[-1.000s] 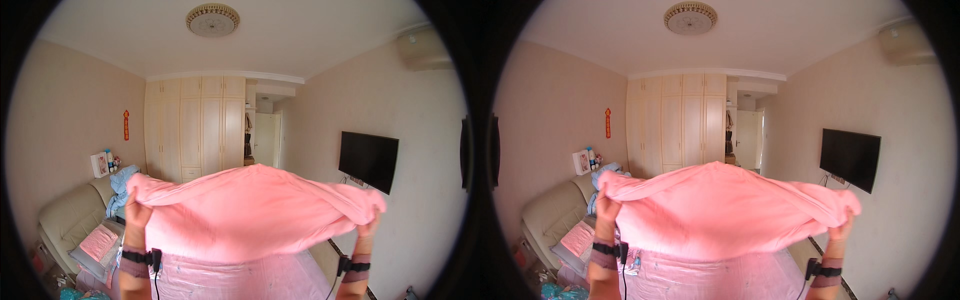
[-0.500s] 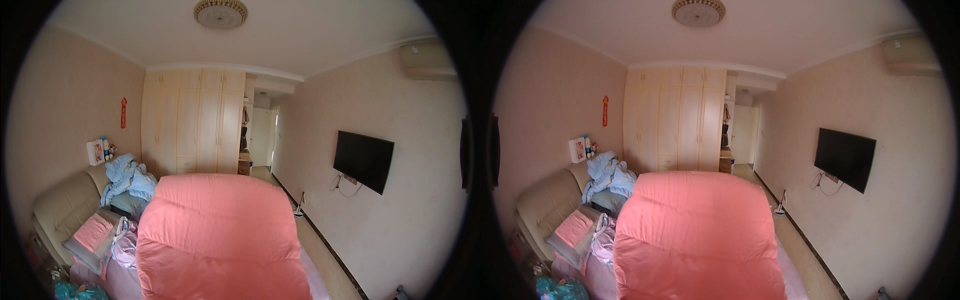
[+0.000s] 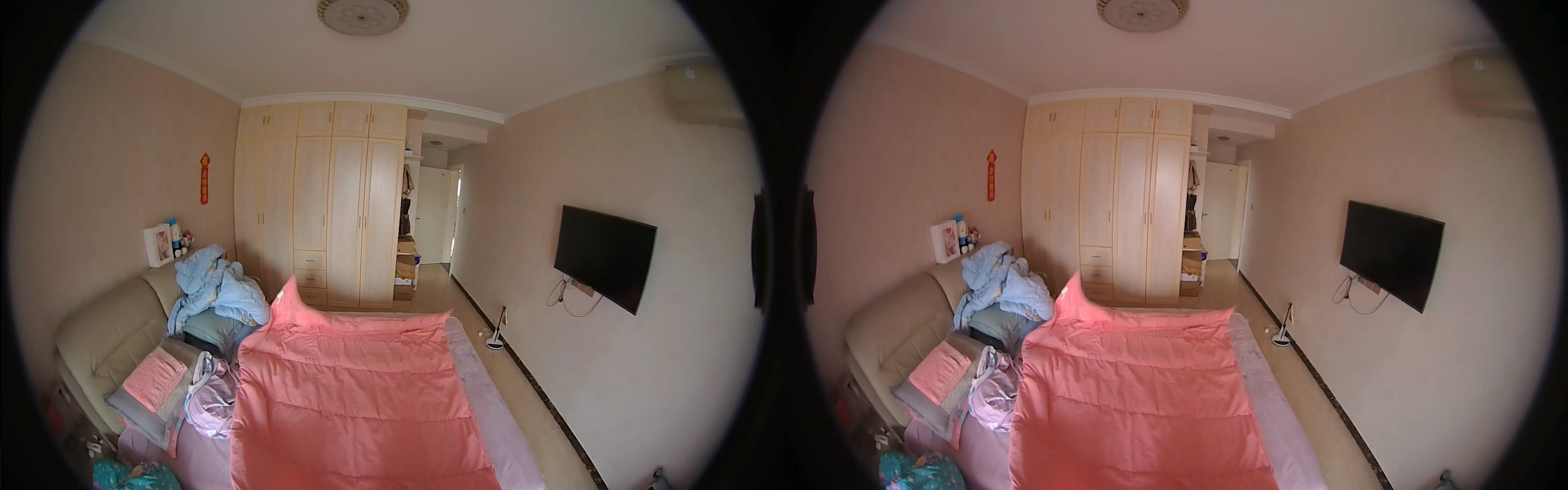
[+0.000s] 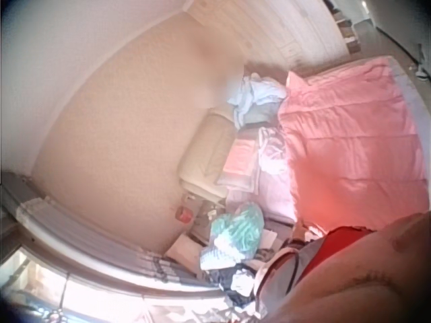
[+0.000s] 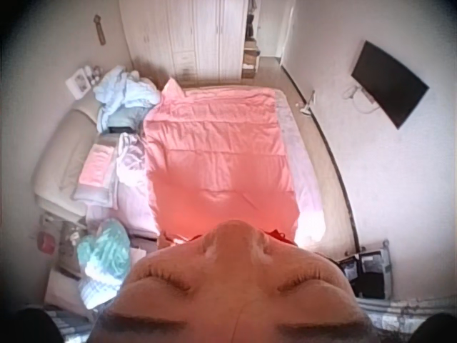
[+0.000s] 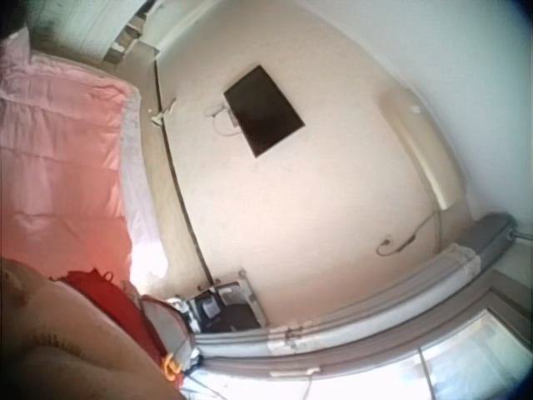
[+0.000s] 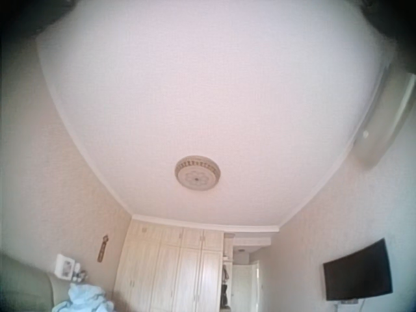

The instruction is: The person folds a pink blanket on a bed by spreading it out and then repeatedly folding it over itself by hand until it forms a square shape.

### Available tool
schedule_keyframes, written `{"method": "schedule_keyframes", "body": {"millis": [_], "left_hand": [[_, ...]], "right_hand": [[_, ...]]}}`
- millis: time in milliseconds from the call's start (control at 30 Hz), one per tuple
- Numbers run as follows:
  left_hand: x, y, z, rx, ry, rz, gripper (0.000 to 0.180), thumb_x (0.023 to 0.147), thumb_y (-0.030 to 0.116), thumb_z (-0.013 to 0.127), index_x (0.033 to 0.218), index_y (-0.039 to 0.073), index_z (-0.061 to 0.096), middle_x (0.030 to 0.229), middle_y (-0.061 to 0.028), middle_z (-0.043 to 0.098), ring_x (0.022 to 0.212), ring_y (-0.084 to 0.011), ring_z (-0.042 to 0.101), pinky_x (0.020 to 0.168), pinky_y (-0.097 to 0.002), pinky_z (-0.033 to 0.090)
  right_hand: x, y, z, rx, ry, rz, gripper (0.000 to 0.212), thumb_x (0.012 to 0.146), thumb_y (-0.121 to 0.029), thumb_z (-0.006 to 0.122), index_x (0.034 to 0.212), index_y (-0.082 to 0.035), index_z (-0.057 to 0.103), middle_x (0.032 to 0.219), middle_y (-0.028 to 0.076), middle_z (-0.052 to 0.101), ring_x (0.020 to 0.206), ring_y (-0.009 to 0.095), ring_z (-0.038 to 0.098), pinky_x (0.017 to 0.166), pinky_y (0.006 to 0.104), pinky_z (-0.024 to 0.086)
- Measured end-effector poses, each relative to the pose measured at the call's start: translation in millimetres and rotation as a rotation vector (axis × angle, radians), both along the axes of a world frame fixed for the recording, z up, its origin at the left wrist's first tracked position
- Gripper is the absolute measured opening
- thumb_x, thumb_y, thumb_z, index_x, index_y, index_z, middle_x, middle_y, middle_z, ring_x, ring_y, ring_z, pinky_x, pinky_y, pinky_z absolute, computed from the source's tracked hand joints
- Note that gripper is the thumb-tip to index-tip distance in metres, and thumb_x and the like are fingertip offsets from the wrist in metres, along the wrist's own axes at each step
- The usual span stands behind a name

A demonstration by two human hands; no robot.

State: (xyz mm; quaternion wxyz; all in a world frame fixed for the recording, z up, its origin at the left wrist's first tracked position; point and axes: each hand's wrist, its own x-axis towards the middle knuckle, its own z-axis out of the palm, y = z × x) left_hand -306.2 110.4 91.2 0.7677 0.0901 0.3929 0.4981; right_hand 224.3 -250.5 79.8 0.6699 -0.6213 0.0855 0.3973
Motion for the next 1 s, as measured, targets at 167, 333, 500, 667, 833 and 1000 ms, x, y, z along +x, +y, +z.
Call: {"method": "schedule_keyframes", "body": {"millis": [167,333,500,667,833,1000], "left_hand": [[9.0,-0.4,-16.1,-0.068,0.022,-0.029,0.034,0.082,0.024,0.053,0.109,0.004,0.048,0.111,-0.0121,0.053,0.104,-0.0241,0.048,0.092,-0.0359,0.036],[36.8,58.6,2.2,0.014,-0.008,-0.119,0.031,0.081,0.023,0.054,0.106,0.005,0.051,0.108,-0.0114,0.055,0.102,-0.0232,0.05,0.09,-0.0346,0.037],[68.3,168.1,204.2,0.544,-0.269,-0.182,0.029,0.08,0.023,0.055,0.103,0.006,0.053,0.104,-0.0108,0.058,0.1,-0.0222,0.052,0.089,-0.0332,0.039],[48.1,76.2,306.5,0.902,-0.425,-0.037,0.036,0.086,0.021,0.049,0.114,0.0,0.046,0.115,-0.0129,0.052,0.109,-0.0244,0.047,0.097,-0.0385,0.034],[-23.7,46.7,126.4,0.646,-0.177,0.081,0.042,0.08,0.013,0.05,0.12,0.002,0.042,0.118,-0.0105,0.049,0.112,-0.0242,0.044,0.099,-0.0406,0.031],[-47.7,5.8,38.9,0.42,-0.041,0.19,0.04,0.077,0.007,0.052,0.116,0.004,0.044,0.112,-0.0087,0.052,0.106,-0.0232,0.048,0.093,-0.0383,0.038]], "right_hand": [[7.7,13.8,-15.3,-0.015,0.059,0.031,0.038,0.083,-0.03,0.052,0.109,-0.003,0.047,0.102,0.009,0.05,0.085,0.017,0.045,0.071,0.0308,0.035],[48.2,52.1,-24.0,0.1,0.082,0.034,0.043,0.085,-0.033,0.049,0.114,-0.001,0.044,0.109,0.012,0.049,0.092,0.02,0.046,0.078,0.0342,0.038],[172.0,154.2,158.0,0.753,-0.294,0.063,0.047,0.087,-0.035,0.046,0.118,0.0,0.041,0.115,0.014,0.049,0.1,0.023,0.048,0.085,0.0375,0.04],[115.2,75.0,346.1,1.292,-0.497,0.038,0.051,0.087,-0.036,0.046,0.121,0.001,0.039,0.121,0.015,0.046,0.113,0.026,0.043,0.095,0.0407,0.036],[105.1,36.5,135.2,0.734,-0.331,-0.055,0.038,0.083,-0.022,0.055,0.114,-0.001,0.048,0.108,0.009,0.056,0.1,0.02,0.053,0.086,0.0326,0.044],[97.1,9.4,-8.2,0.416,0.039,-0.499,0.032,0.08,-0.012,0.056,0.111,-0.005,0.05,0.103,0.009,0.057,0.094,0.019,0.055,0.078,0.0306,0.048]]}}
